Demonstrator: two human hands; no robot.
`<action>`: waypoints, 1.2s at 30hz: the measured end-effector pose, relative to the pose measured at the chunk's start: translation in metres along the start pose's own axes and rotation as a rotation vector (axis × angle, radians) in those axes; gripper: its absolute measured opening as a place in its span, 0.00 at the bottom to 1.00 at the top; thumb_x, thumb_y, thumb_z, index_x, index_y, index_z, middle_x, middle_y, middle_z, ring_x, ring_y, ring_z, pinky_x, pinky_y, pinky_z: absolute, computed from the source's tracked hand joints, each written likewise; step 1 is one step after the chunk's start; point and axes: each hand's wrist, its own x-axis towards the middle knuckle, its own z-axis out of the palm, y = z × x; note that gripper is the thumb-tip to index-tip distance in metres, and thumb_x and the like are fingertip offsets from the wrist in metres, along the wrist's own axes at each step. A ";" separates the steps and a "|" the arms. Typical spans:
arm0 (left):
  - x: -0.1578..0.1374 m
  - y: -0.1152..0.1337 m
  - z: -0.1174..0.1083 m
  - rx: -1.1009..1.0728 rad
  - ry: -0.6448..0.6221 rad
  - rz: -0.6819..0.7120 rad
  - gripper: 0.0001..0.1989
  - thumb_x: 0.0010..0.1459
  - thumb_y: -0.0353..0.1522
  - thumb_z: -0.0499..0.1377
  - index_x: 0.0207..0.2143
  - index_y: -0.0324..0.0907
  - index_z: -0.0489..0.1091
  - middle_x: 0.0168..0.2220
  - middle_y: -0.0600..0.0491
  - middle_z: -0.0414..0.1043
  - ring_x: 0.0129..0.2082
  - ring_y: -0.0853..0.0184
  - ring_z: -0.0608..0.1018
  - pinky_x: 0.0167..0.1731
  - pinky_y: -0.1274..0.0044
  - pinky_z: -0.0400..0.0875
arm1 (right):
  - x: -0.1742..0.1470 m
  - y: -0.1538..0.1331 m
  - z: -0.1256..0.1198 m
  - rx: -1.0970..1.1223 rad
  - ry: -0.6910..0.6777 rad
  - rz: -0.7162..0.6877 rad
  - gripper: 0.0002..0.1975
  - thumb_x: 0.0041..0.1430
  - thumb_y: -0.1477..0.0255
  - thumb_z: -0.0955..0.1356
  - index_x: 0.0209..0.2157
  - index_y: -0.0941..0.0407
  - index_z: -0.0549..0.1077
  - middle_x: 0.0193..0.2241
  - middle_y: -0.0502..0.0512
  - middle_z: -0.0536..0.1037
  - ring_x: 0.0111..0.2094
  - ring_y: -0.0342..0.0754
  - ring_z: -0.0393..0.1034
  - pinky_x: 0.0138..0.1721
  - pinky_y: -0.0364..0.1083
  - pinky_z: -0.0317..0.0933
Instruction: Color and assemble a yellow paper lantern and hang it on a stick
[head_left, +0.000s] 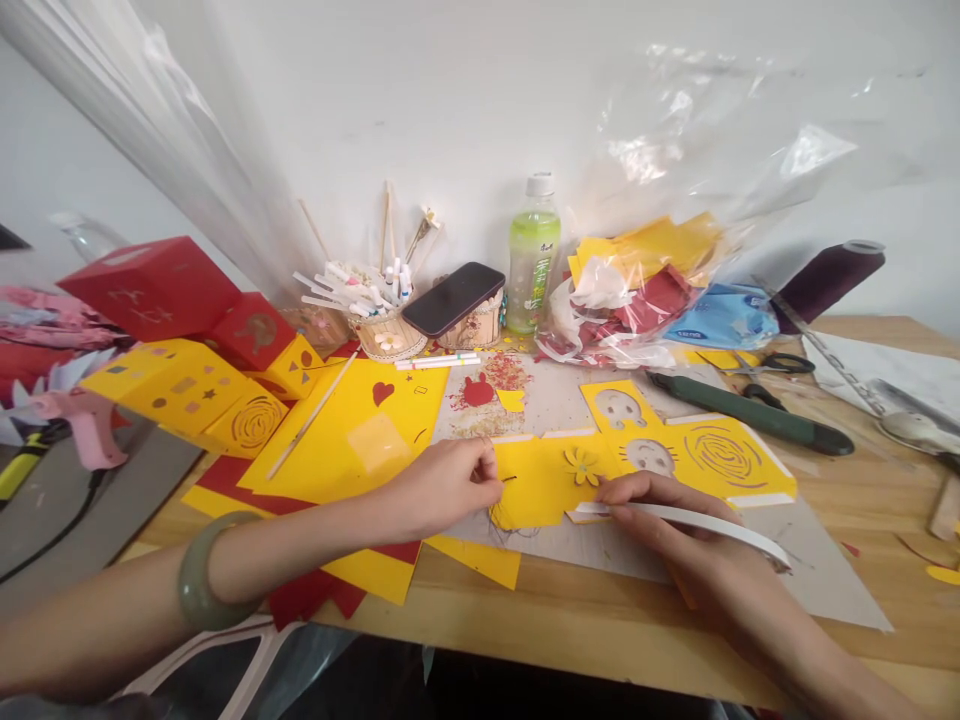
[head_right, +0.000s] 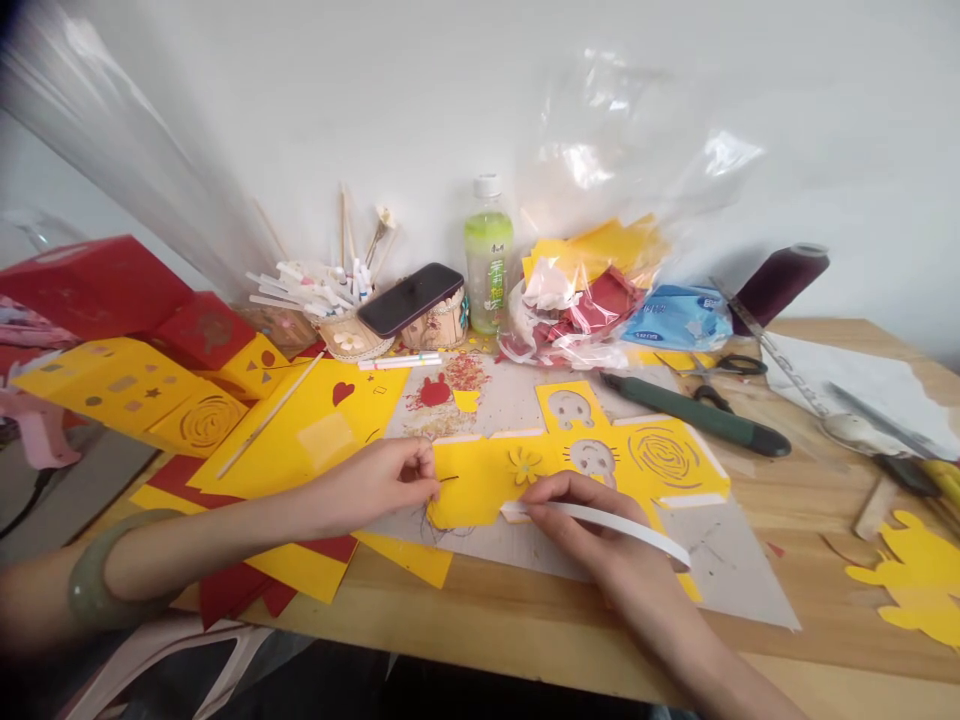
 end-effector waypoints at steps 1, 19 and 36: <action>-0.001 0.001 -0.001 -0.150 -0.054 -0.064 0.05 0.51 0.31 0.55 0.25 0.39 0.62 0.27 0.55 0.73 0.23 0.72 0.70 0.23 0.80 0.63 | 0.000 0.000 0.000 0.013 0.004 0.005 0.12 0.48 0.58 0.67 0.24 0.51 0.74 0.33 0.52 0.78 0.41 0.55 0.68 0.40 0.48 0.59; -0.002 -0.012 -0.064 -0.387 -0.290 -0.150 0.12 0.49 0.37 0.60 0.33 0.37 0.70 0.18 0.58 0.64 0.14 0.79 0.57 0.15 0.82 0.44 | 0.000 0.003 0.000 0.041 0.004 -0.004 0.11 0.48 0.59 0.68 0.25 0.52 0.74 0.32 0.51 0.78 0.38 0.52 0.69 0.37 0.46 0.59; 0.007 -0.051 -0.069 -0.077 0.355 -0.078 0.09 0.49 0.33 0.57 0.32 0.38 0.71 0.30 0.52 0.71 0.26 0.70 0.71 0.26 0.78 0.65 | -0.002 -0.001 0.006 -0.052 -0.016 -0.001 0.10 0.49 0.59 0.67 0.25 0.51 0.73 0.30 0.50 0.77 0.38 0.52 0.69 0.37 0.45 0.61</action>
